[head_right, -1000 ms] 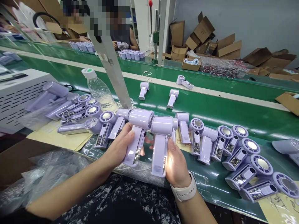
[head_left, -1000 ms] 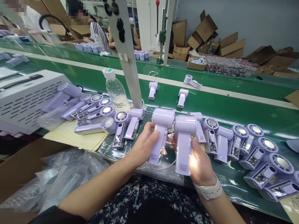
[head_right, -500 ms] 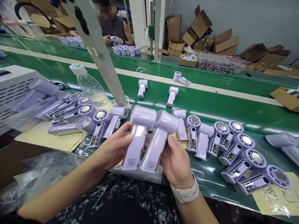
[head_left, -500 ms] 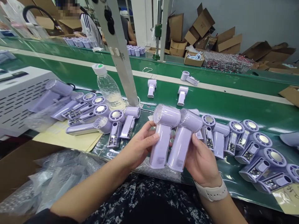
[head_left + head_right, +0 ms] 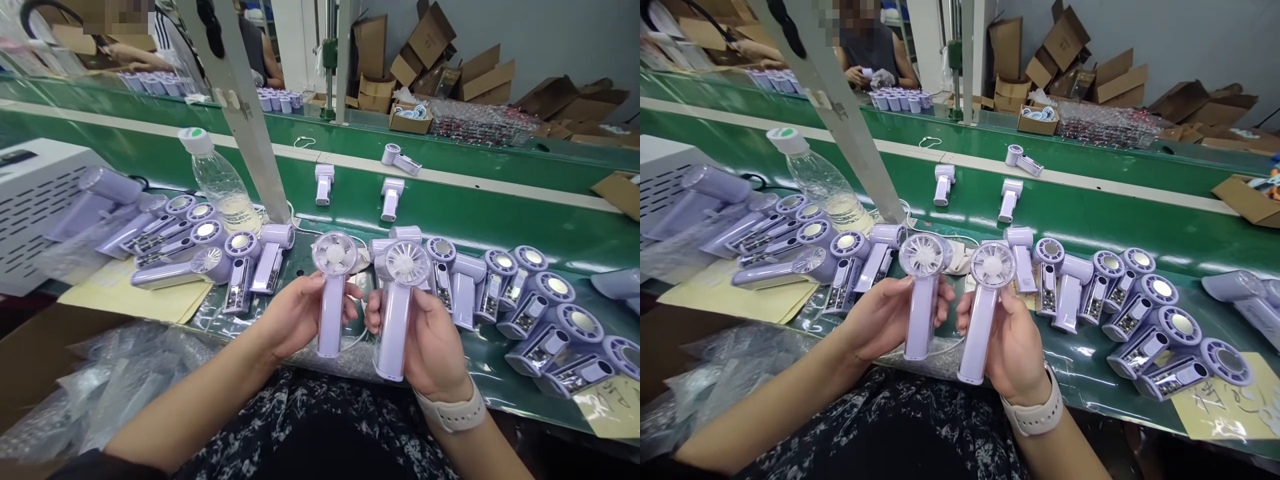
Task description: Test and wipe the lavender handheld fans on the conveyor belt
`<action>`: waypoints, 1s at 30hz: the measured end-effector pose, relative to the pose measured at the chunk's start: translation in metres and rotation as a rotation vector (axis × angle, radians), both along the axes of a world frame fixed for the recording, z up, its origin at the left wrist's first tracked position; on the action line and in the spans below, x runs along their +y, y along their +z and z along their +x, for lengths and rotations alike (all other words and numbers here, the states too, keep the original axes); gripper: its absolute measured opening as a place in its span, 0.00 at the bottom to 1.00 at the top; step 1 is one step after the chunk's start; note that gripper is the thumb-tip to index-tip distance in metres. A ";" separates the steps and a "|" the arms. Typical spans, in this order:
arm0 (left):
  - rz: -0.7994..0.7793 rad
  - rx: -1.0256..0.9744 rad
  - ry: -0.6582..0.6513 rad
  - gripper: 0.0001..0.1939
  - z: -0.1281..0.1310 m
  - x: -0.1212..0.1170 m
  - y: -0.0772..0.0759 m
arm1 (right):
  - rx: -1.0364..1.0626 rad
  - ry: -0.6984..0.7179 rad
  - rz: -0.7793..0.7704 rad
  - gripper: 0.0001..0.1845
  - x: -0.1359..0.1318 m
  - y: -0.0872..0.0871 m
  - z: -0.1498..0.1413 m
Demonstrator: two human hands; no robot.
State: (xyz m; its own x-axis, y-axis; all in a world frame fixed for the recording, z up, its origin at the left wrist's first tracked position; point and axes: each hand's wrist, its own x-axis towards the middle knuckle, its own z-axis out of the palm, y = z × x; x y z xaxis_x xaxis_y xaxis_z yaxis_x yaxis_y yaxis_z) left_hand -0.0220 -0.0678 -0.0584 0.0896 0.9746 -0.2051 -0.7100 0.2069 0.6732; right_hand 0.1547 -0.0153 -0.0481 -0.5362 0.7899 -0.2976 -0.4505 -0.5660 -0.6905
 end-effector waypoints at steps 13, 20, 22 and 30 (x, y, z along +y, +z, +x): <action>0.061 0.307 0.041 0.26 0.000 -0.007 0.002 | -0.030 -0.234 0.053 0.13 0.005 -0.013 0.005; 0.101 0.322 0.019 0.29 -0.004 -0.004 -0.001 | -0.061 -0.191 0.095 0.12 0.003 -0.013 0.000; 0.088 0.339 0.027 0.30 -0.005 -0.004 -0.002 | -0.067 -0.184 0.084 0.11 0.003 -0.015 0.000; 0.116 0.568 0.013 0.24 -0.012 -0.010 0.008 | -0.138 -0.185 0.277 0.17 0.000 -0.018 0.006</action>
State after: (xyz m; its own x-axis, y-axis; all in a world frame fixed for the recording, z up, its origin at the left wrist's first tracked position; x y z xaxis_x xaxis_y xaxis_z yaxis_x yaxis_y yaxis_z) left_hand -0.0345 -0.0782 -0.0500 -0.0149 0.9939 -0.1091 -0.2325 0.1027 0.9672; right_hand 0.1607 -0.0154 -0.0665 -0.3460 0.9307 -0.1185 -0.4198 -0.2666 -0.8676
